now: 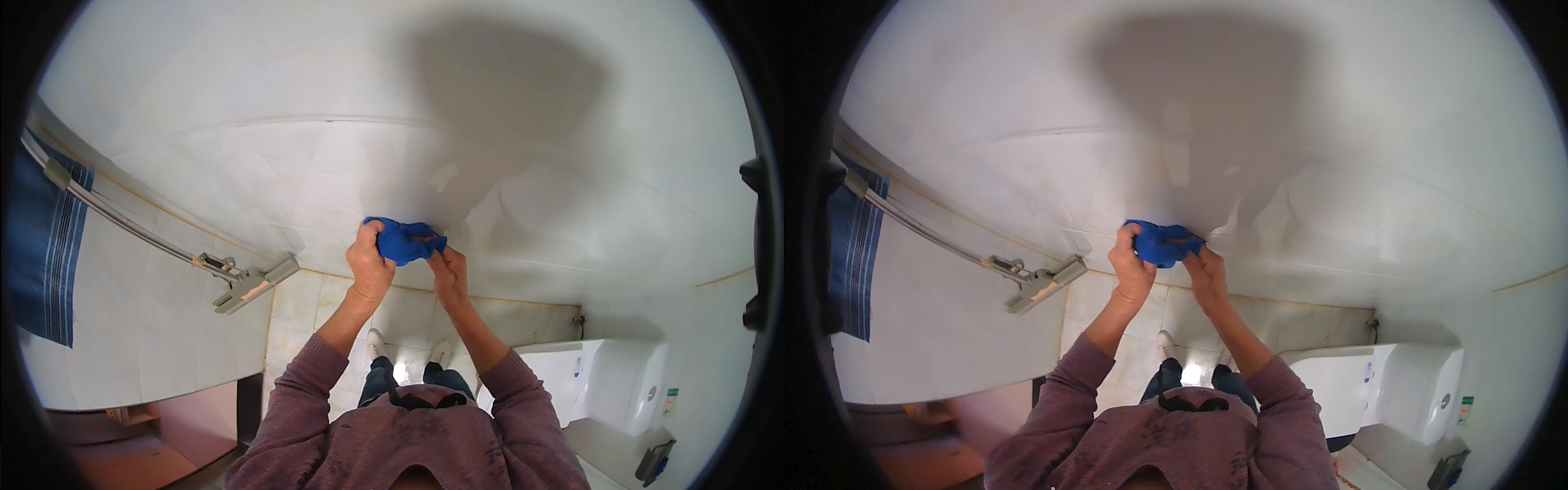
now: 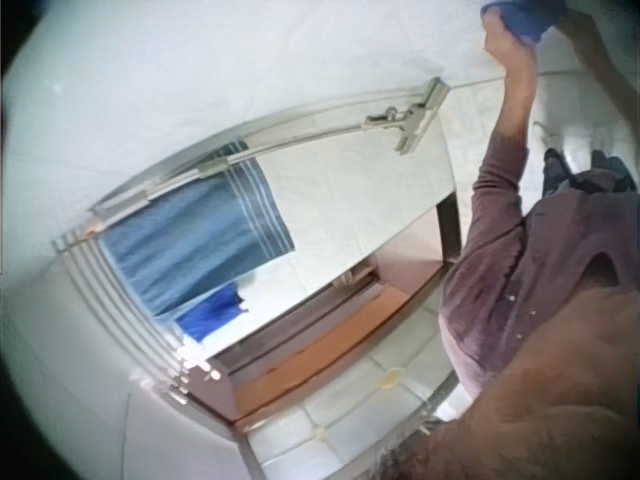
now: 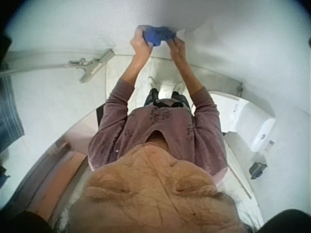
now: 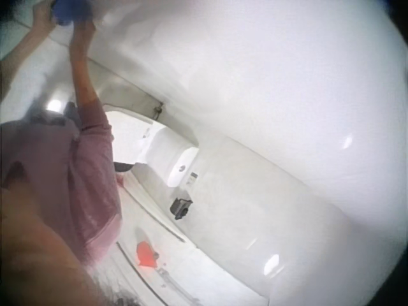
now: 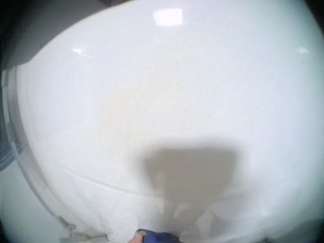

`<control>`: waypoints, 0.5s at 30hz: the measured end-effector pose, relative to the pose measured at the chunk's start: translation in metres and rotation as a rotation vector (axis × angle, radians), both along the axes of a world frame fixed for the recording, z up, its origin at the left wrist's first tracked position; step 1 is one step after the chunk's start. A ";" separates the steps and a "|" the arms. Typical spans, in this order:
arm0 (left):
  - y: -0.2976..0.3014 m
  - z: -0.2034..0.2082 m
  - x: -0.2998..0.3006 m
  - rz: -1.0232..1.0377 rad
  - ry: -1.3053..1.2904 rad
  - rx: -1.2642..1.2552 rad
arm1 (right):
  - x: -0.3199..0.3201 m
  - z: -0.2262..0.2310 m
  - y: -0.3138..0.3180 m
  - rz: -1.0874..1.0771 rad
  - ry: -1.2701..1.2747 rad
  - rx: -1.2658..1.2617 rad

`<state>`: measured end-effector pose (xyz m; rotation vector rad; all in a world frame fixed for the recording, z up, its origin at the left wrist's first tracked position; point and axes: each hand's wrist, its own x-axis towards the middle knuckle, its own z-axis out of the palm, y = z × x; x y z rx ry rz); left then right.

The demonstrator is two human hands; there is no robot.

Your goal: The person wipes the bathroom walls with a blue cloth, moving from the upper wall near the shower door down to the lower wall beside the toilet. They also wipe the metal shower door frame and the wall around the shower fixtures.

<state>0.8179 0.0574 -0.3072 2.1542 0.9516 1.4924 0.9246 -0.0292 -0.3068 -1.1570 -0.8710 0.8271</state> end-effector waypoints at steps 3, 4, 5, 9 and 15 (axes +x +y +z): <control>-0.018 -0.001 0.011 -0.058 0.072 -0.091 | 0.016 -0.007 -0.016 -0.064 0.100 -0.087; -0.023 0.008 0.016 -0.090 0.075 -0.114 | 0.020 0.000 -0.020 -0.099 0.160 -0.023; -0.026 0.023 0.025 -0.099 0.054 -0.038 | 0.025 0.011 -0.024 -0.156 0.242 -0.042; -0.021 0.119 0.066 -0.075 -0.120 0.376 | 0.069 0.095 -0.047 -0.234 0.161 0.308; -0.043 0.215 0.126 -0.098 -0.259 0.684 | 0.121 0.195 -0.065 -0.504 -0.415 0.831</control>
